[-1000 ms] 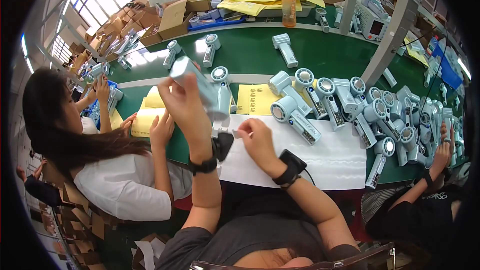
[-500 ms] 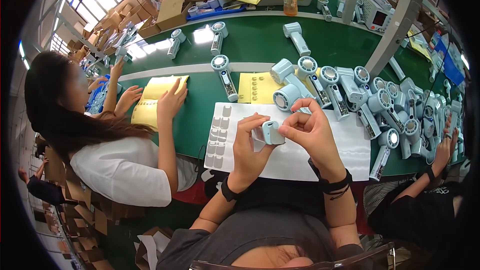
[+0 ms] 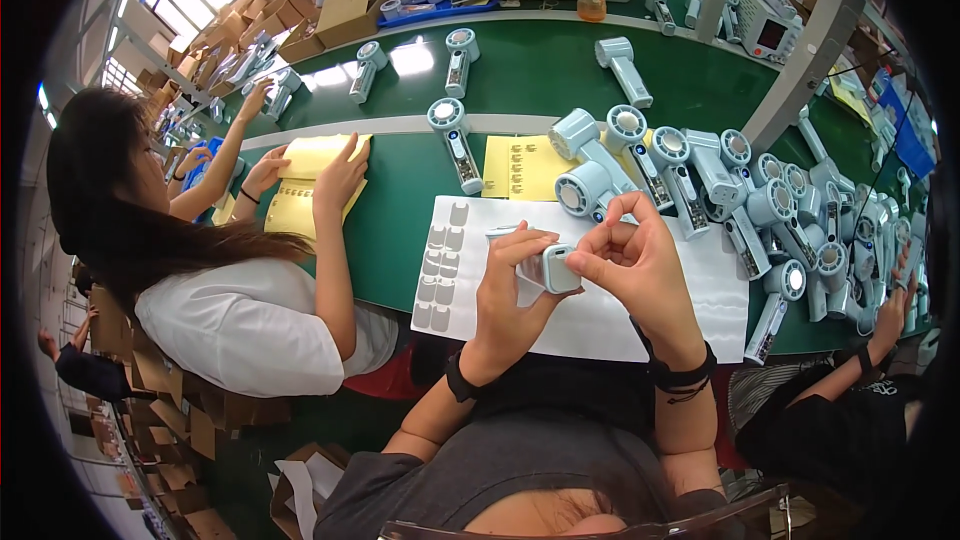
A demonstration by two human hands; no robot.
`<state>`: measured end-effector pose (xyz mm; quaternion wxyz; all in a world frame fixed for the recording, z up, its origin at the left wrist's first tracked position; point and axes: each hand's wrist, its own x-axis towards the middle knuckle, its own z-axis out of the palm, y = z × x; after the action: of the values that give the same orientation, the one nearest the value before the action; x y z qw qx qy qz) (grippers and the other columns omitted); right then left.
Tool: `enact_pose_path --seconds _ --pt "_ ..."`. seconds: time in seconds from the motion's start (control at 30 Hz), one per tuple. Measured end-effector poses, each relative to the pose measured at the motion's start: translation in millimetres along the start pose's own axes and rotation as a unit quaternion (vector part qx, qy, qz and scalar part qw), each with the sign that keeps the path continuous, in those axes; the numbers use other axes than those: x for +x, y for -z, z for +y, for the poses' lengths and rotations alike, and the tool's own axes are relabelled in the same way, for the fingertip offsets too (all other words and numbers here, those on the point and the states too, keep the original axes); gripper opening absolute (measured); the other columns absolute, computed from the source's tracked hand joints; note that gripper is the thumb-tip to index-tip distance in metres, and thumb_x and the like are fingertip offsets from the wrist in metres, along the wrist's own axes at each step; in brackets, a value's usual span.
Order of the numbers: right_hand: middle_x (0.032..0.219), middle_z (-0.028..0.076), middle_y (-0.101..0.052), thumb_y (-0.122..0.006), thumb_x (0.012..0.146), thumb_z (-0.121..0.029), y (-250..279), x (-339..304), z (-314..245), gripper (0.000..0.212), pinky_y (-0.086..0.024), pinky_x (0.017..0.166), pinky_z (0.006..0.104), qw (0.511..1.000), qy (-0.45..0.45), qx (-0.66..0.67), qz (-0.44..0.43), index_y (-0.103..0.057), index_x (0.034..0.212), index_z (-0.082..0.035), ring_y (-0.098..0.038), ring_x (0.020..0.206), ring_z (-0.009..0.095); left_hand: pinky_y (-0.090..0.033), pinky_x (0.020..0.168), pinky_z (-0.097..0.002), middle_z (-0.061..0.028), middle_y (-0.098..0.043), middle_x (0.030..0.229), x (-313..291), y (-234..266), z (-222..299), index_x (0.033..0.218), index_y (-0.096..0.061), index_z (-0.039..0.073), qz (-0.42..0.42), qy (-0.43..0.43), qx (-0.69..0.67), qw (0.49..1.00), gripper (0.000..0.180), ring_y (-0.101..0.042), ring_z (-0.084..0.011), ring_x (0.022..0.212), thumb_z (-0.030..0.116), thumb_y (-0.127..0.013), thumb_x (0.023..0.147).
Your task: The person assembles handheld fans by hand, peeling a sticker from a sheet and pressing it onto the bottom of the fan base. They repeat this process for multiple fans, placing each one onto a pile on the table.
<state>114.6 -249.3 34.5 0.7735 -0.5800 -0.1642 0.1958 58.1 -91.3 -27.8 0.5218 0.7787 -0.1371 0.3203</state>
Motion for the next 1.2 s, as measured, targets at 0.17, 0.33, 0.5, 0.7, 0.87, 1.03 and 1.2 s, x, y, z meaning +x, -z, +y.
enact_pose_path --seconds 0.17,0.33,0.5,0.7,0.87,1.03,1.2 --pt "0.08 0.009 -0.065 -0.076 0.081 -0.003 -1 1 2 0.044 -0.052 0.063 0.0229 1.0 0.019 -0.017 0.006 -0.038 0.103 -0.006 -0.062 0.07 0.01 -0.033 0.113 -0.049 -0.0092 -0.056 0.116 1 0 1 0.118 -0.05 0.005 0.0 0.003 -0.003 1.0 0.063 -0.058 -0.0249 0.113 -0.006 -0.084 0.066" --pt "0.078 0.007 -0.064 -0.076 0.081 -0.003 -5 -3 4 0.043 -0.049 0.062 0.0229 0.997 0.048 -0.061 0.024 -0.039 0.101 -0.006 -0.06 0.067 0.009 -0.033 0.113 -0.0502 -0.0099 -0.057 0.116 -1 -2 3 0.118 -0.05 0.005 0.005 0.0 0.008 1.0 0.062 -0.058 -0.0249 0.111 -0.006 -0.083 0.066" --pt "0.076 0.002 -0.06 -0.077 0.081 -0.005 -9 -9 -8 0.039 -0.045 0.062 0.0209 0.973 0.04 -0.218 0.069 -0.041 0.098 -0.008 -0.054 0.066 0.006 -0.035 0.111 -0.0524 -0.0111 -0.06 0.115 3 1 3 0.117 -0.05 0.004 -0.02 -0.032 0.036 0.999 0.061 -0.058 -0.0266 0.111 -0.005 -0.083 0.067" --pt "0.07 -0.001 -0.056 -0.072 0.089 -0.024 33 6 29 0.033 -0.04 0.055 0.0223 0.994 -0.047 -0.036 0.094 -0.045 0.096 -0.006 -0.049 0.06 0.006 -0.033 0.11 -0.0562 -0.0123 -0.062 0.114 97 -2 -13 0.109 -0.058 0.005 -0.168 -0.209 0.103 0.958 0.05 -0.058 -0.0317 0.108 -0.006 -0.075 0.063" --pt "0.066 0.003 -0.054 -0.068 0.091 -0.03 -7 2 53 0.032 -0.039 0.055 0.025 0.962 -0.027 -0.257 0.091 -0.049 0.096 -0.004 -0.05 0.058 0.009 -0.036 0.109 -0.0517 -0.0121 -0.061 0.116 200 -20 -118 0.114 -0.058 0.004 -0.245 -0.277 0.237 0.898 0.046 -0.056 -0.0317 0.115 -0.006 -0.067 0.071" --pt "0.067 0.011 -0.055 -0.069 0.087 -0.018 -39 15 72 0.023 -0.044 0.06 0.0332 0.911 -0.026 -0.405 -0.074 -0.055 0.097 -0.003 -0.056 0.064 0.023 -0.04 0.105 -0.0481 -0.0108 -0.058 0.121 232 -7 -216 0.112 -0.058 0.004 -0.362 -0.282 0.403 0.792 0.035 -0.054 -0.0299 0.117 -0.004 -0.061 0.078" --pt "0.083 0.016 -0.058 -0.068 0.082 -0.009 -59 38 117 0.02 -0.047 0.067 0.0408 0.852 0.152 -0.5 -0.016 -0.058 0.097 -0.002 -0.057 0.082 0.033 -0.049 0.093 -0.0444 -0.0163 -0.053 0.122 221 -36 -229 0.115 -0.054 0.005 -0.168 -0.248 0.514 0.804 0.033 -0.055 -0.0352 0.115 0.001 -0.061 0.083"
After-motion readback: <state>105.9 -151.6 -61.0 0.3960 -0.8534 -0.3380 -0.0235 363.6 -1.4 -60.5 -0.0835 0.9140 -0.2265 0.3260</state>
